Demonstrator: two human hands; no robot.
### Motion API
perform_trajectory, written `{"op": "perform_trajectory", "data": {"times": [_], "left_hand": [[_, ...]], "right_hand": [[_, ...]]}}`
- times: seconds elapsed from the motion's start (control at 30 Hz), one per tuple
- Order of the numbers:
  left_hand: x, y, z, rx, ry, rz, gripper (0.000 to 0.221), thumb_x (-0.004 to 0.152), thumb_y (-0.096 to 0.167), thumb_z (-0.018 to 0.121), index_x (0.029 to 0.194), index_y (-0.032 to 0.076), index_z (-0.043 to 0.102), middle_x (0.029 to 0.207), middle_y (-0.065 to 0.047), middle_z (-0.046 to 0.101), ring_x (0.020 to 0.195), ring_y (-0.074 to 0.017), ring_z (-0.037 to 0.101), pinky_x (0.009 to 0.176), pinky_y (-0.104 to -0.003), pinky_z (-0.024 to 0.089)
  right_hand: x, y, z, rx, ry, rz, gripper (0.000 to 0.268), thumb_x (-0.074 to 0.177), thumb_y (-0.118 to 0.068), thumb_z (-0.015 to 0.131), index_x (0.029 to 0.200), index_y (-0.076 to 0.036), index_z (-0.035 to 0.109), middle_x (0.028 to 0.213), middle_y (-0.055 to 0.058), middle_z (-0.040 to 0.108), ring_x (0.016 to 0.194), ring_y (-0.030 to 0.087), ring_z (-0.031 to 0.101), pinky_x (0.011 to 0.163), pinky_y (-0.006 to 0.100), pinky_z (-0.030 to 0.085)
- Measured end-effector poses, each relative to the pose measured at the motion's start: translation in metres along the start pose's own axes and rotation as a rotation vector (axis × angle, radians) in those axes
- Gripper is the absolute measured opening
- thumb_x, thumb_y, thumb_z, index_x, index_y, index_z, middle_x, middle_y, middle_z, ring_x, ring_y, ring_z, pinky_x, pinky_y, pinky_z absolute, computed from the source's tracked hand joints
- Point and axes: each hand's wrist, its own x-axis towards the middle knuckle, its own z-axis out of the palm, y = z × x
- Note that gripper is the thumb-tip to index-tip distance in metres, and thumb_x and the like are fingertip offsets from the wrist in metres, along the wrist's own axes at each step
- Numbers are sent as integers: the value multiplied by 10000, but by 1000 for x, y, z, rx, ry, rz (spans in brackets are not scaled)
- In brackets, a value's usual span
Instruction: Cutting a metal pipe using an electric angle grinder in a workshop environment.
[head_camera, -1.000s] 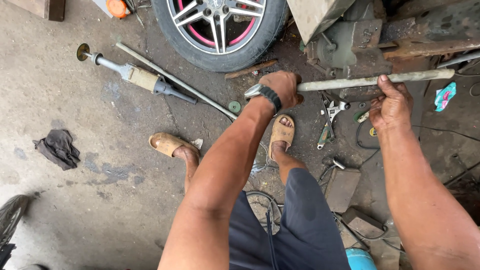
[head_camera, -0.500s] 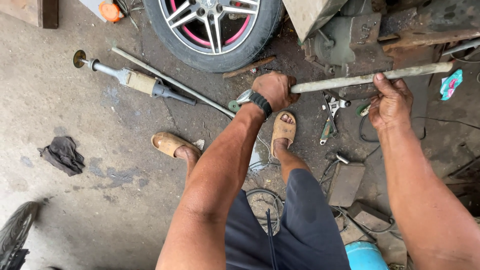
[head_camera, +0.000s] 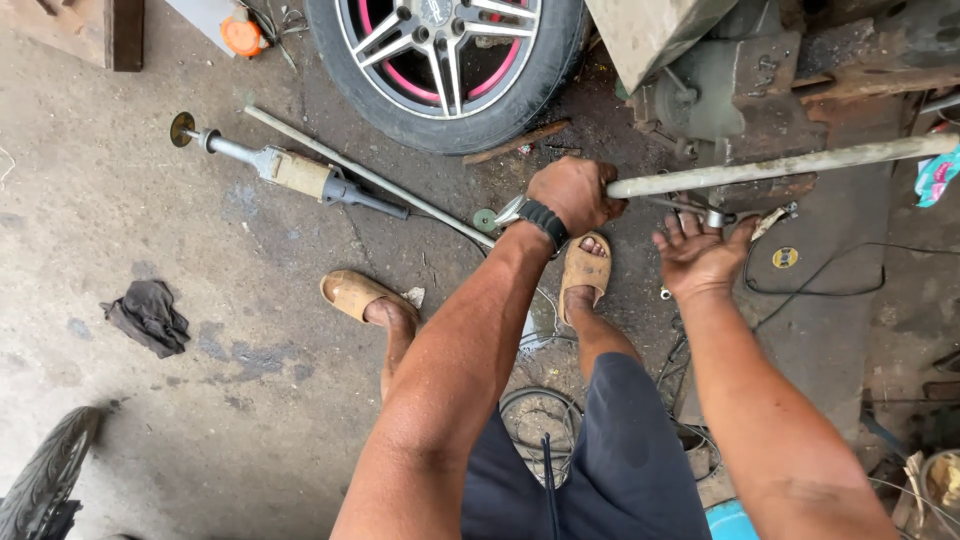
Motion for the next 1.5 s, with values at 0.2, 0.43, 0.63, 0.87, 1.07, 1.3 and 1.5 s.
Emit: {"op": "perform_trajectory", "data": {"times": [0.2,0.43,0.63,0.87,1.07,1.3,1.5], "left_hand": [[5,2,10,4,10,-19,315,759,539,816,1016,358,788,952,-35,810,1015,-287,792,832,-421,655],[-12,13,-13,45,-3,62,141,880,338,713,989,276,778,795,19,747,685,-213,712,509,-405,590],[-9,8,-7,35,3,60,180,840,363,729,993,281,779,837,-6,766,728,-258,729,526,-452,588],[-19,17,-20,11,6,33,171,869,368,734,1005,275,779,826,22,753,727,-217,721,558,-393,610],[-27,22,-22,-35,-51,-33,128,901,394,780,1000,313,786,738,89,682,610,-87,622,481,-236,541],[-30,23,-43,-39,-83,21,184,876,403,690,898,246,783,825,28,775,758,-177,743,646,-352,633],[-44,0,-18,-101,49,97,293,847,439,678,1076,264,730,1038,-14,791,984,-277,758,800,-450,610]], "right_hand": [[-61,-15,36,150,95,65,659,822,-755,533,975,-120,618,889,69,665,1007,301,733,1094,532,539],[-119,-71,58,-154,268,-230,476,988,-537,522,932,-109,721,847,126,697,731,241,699,627,355,611],[-53,-67,-25,-1010,343,-956,553,1206,-421,459,960,-28,759,671,95,637,555,196,594,513,368,465],[-77,-69,76,33,623,-565,197,1046,-270,538,897,-157,599,893,-10,623,569,106,414,537,298,483],[-57,-109,66,-17,744,-481,431,867,-529,421,788,-131,568,623,59,551,468,150,432,459,341,440],[182,-170,-225,-325,516,-381,294,826,-413,611,1077,-274,675,675,63,471,560,167,492,675,393,690],[202,-160,-227,-587,368,-407,140,946,-391,539,1002,-320,646,943,-67,645,915,73,647,1024,300,624]]}}
